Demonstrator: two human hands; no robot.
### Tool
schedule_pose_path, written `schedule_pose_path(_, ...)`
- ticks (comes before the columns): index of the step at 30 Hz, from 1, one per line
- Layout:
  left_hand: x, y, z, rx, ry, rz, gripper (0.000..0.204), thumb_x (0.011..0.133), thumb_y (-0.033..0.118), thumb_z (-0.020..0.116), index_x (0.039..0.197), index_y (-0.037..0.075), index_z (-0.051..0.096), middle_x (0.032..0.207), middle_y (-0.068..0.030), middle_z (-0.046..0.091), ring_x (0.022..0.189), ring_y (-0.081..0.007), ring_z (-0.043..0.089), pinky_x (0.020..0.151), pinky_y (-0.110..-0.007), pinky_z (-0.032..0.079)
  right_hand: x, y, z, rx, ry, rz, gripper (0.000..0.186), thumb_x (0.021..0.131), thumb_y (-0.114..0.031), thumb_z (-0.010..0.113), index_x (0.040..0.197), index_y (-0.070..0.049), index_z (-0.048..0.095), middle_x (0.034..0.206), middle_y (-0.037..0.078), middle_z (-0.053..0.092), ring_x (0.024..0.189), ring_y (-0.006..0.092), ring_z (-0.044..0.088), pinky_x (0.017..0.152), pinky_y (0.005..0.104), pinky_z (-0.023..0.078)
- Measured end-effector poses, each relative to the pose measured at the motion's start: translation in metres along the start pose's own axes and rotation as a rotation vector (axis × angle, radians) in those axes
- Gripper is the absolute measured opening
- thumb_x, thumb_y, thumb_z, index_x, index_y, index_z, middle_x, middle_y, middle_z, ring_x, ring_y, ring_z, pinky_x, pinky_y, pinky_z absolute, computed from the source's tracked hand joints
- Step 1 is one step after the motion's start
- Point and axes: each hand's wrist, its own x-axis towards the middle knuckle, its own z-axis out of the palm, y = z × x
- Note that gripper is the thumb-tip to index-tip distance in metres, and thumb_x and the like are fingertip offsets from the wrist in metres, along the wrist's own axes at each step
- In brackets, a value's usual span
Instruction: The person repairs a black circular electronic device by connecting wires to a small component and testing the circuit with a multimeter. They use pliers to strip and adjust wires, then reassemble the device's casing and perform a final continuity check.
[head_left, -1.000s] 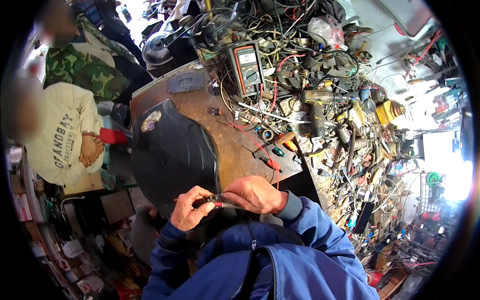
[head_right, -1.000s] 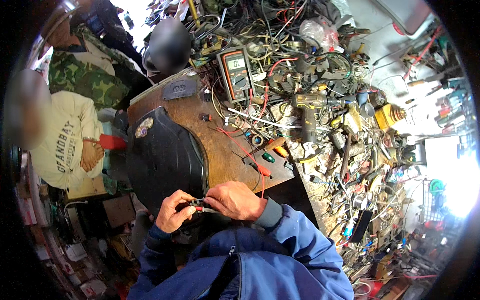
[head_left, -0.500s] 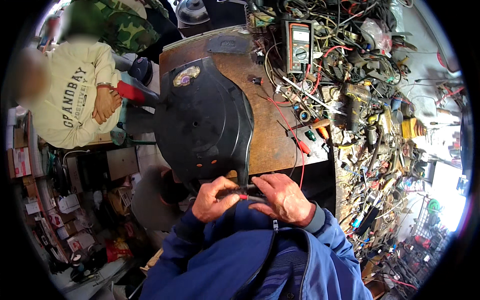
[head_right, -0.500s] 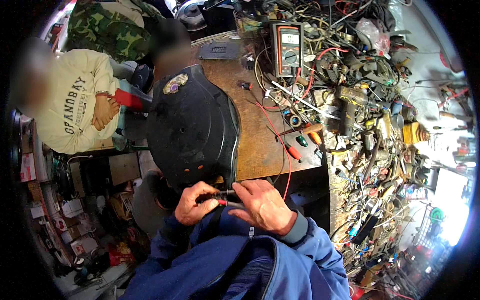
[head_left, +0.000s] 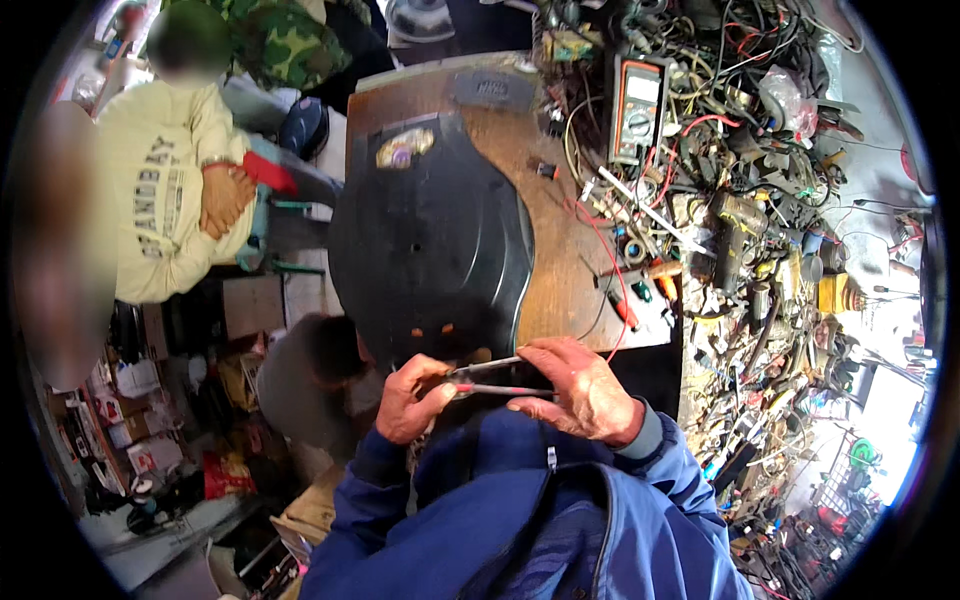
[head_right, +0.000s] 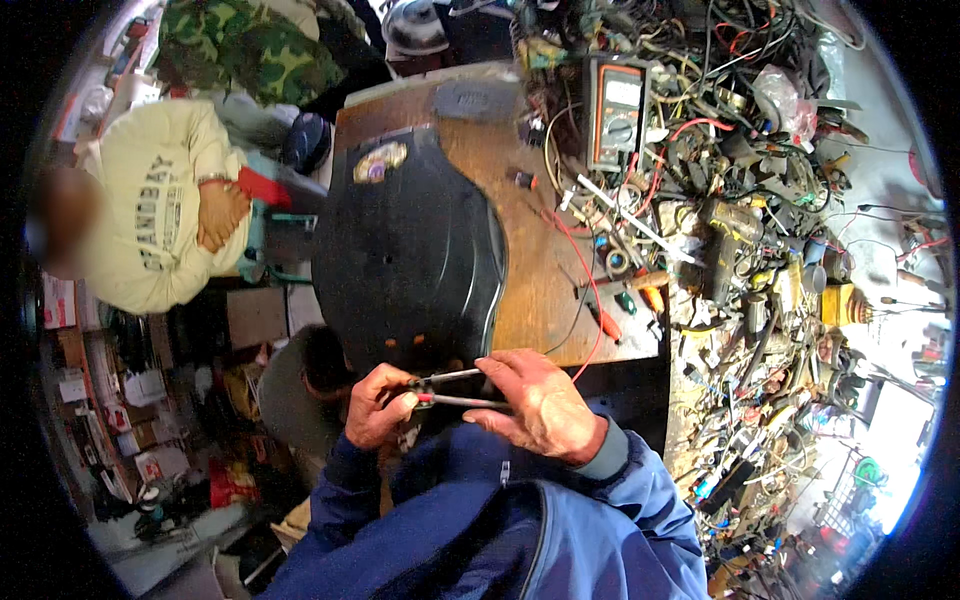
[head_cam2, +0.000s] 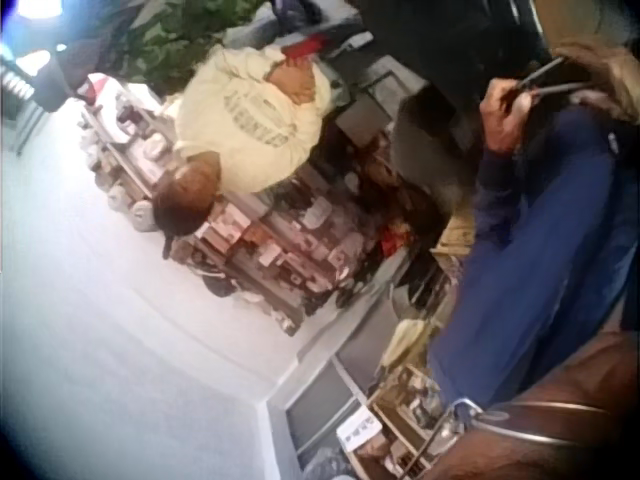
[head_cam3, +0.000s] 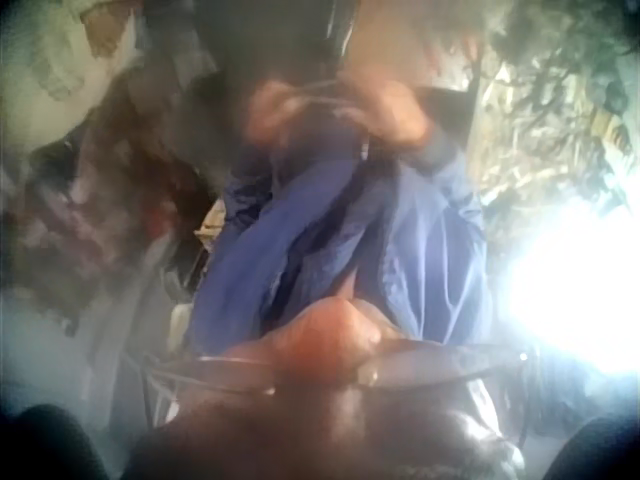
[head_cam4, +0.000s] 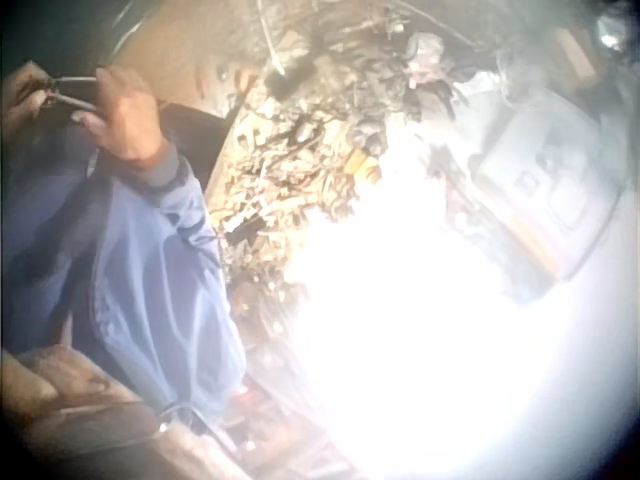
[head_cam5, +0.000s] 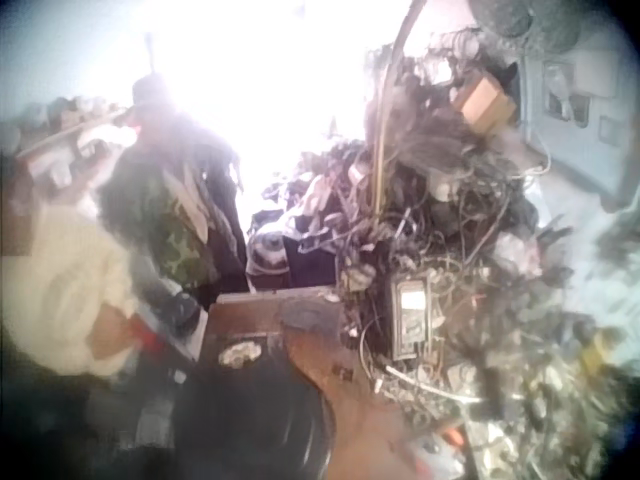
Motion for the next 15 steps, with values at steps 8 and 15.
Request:
schedule_pose_path(8, 0.053, -0.006, -0.023, 0.123, 0.086, -0.024, 0.015, 0.091, 0.007, 0.069, 0.103, 0.000, 0.064, 0.084, -0.0010, 0.064, 0.070, -0.0050, 0.055, 0.063, -0.022, 0.046, 0.153, 0.135, -0.038, 0.197, 0.217, 0.332, 0.074, 0.084, -0.044, 0.079, 0.133, 0.006, 0.056, 0.130, 0.028, 0.063, 0.121, 0.0430, 0.060, 0.100, 0.0458, 0.050)
schedule_pose_path(15, 0.050, -0.012, -0.023, 0.067, 0.091, -0.125, 0.021, 0.094, 0.006, 0.067, 0.112, -0.002, 0.063, 0.096, -0.0093, 0.072, 0.079, -0.0103, 0.062, 0.071, -0.026, 0.051, 0.226, 0.209, 0.016, 0.548, 0.162, 0.187, 0.119, 0.070, -0.056, 0.086, 0.151, 0.012, 0.031, 0.149, 0.033, 0.046, 0.141, 0.0415, 0.045, 0.117, 0.0442, 0.036)
